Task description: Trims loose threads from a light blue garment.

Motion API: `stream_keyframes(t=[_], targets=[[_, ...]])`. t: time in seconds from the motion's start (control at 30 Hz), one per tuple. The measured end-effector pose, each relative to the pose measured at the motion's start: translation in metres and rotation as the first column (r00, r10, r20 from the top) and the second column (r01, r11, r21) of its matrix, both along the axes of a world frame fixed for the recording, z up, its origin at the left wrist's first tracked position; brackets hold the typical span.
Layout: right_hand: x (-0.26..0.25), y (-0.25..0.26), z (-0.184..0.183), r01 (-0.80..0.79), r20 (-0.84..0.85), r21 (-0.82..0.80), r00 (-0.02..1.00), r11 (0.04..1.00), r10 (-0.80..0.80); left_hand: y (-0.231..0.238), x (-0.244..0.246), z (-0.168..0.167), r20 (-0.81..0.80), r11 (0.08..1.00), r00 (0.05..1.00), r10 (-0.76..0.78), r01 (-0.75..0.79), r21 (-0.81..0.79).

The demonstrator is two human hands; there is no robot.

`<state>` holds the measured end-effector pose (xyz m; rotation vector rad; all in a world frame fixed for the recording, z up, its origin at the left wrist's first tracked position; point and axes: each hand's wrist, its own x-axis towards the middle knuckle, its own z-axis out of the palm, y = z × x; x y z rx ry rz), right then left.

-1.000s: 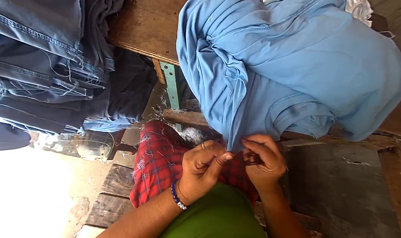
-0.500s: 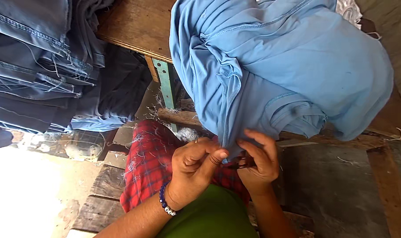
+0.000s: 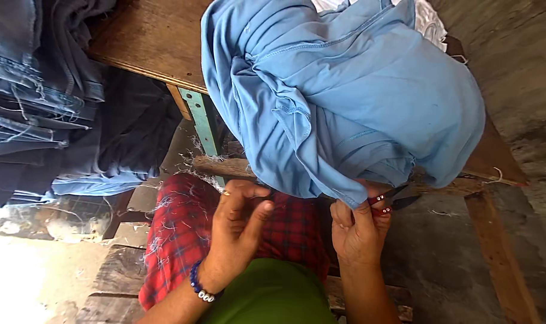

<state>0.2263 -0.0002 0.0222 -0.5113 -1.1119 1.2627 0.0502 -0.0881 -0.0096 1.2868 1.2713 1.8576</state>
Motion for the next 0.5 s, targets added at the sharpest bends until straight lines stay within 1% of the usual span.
stream_keyframes(t=[0.03,0.07,0.1,0.17,0.2,0.23,0.3,0.4,0.43,0.5], targets=[[0.001,-0.001,-0.002,0.012,0.054,0.056,0.998,0.998,-0.015,0.005,0.003,0.007,0.065,0.997,0.995,-0.077,0.077,0.012],[0.003,-0.002,-0.005,0.021,0.116,0.108,0.993,0.994,-0.034,0.009,0.007,0.012,0.163,0.987,0.974,-0.157,0.159,0.002],[0.004,-0.003,-0.008,0.024,0.181,0.159,0.982,0.987,-0.053,0.013,0.011,0.017,0.276,0.971,0.936,-0.219,0.236,-0.028],[0.005,-0.006,-0.012,0.024,0.285,0.263,0.953,0.965,-0.102,0.019,0.018,0.027,0.424,0.927,0.857,-0.292,0.363,-0.095],[0.004,-0.007,-0.013,0.021,0.339,0.329,0.930,0.944,-0.139,0.021,0.021,0.032,0.456,0.916,0.838,-0.300,0.387,-0.109],[0.003,-0.007,-0.014,0.014,0.390,0.394,0.903,0.919,-0.181,0.021,0.022,0.034,0.457,0.916,0.843,-0.284,0.379,-0.131],[0.001,-0.010,-0.017,-0.007,0.452,0.487,0.858,0.874,-0.245,0.018,0.021,0.029,0.403,0.932,0.887,-0.227,0.318,-0.173],[-0.002,-0.012,-0.025,-0.024,0.473,0.513,0.842,0.858,-0.259,0.008,0.012,0.015,0.274,0.958,0.949,-0.158,0.215,-0.191],[-0.003,-0.012,-0.028,-0.035,0.479,0.516,0.840,0.856,-0.254,0.004,0.010,0.011,0.248,0.962,0.960,-0.127,0.180,-0.207],[-0.006,-0.013,-0.034,-0.061,0.483,0.519,0.844,0.853,-0.233,-0.003,0.007,0.004,0.246,0.962,0.967,-0.068,0.129,-0.242]])
